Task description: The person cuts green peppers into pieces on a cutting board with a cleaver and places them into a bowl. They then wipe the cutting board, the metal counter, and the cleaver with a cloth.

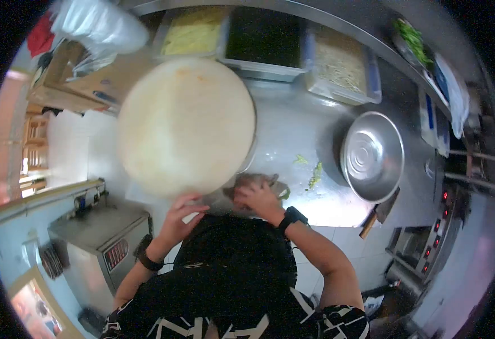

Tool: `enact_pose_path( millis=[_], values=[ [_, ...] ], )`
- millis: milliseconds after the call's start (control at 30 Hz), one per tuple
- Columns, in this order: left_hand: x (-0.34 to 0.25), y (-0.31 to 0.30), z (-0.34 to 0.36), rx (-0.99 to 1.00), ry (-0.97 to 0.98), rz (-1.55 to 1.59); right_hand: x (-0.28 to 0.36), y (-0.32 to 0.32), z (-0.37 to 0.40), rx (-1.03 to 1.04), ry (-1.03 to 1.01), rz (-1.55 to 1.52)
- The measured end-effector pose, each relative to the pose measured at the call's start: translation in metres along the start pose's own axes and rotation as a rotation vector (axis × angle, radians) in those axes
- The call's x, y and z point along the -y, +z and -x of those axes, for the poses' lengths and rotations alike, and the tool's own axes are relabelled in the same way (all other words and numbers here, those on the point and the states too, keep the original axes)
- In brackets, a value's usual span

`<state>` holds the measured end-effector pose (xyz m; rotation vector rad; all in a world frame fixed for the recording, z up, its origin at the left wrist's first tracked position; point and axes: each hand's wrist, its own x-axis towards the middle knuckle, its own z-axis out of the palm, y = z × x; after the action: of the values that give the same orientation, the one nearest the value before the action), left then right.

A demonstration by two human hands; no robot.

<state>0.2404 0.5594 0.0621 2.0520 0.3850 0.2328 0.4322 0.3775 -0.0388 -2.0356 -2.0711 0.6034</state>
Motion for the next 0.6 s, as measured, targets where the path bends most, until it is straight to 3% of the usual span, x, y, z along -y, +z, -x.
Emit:
enact_pose_path(
  millis=[33,67,133,200,233,300,333,367,400,467,600],
  values=[
    [0.000,0.005,-0.006,0.165,-0.058,0.140,-0.010,-0.010,0.006,-0.044,0.096,0.071],
    [-0.003,0.013,-0.016,0.201,-0.017,0.153,-0.020,-0.021,0.014,-0.092,0.202,0.148],
    [-0.012,0.034,-0.036,0.347,0.085,-0.031,-0.020,-0.048,0.034,-0.113,0.310,0.144],
    [-0.005,0.064,-0.050,0.467,0.056,0.043,-0.005,-0.079,0.058,-0.273,0.359,-0.172],
    [-0.002,0.083,-0.056,0.419,0.068,-0.054,0.000,-0.092,0.078,-0.332,0.438,-0.300],
    [-0.009,0.117,-0.067,0.372,0.099,-0.148,-0.009,-0.065,0.132,-0.624,0.816,-0.684],
    [-0.019,0.133,-0.074,0.382,0.058,-0.183,-0.026,-0.035,0.161,-0.877,0.910,-0.901],
    [-0.026,0.148,-0.082,0.389,0.014,-0.221,-0.028,-0.046,0.183,-0.958,1.218,-1.121],
    [-0.028,0.163,-0.089,0.386,0.029,-0.229,-0.038,-0.049,0.199,-1.107,1.348,-1.242],
    [-0.027,0.194,-0.100,0.315,0.000,-0.443,-0.070,-0.046,0.227,-1.304,1.309,-1.564],
    [-0.009,0.222,-0.113,0.164,0.012,-0.485,-0.129,-0.046,0.248,-1.384,1.028,-1.805]
  ],
)
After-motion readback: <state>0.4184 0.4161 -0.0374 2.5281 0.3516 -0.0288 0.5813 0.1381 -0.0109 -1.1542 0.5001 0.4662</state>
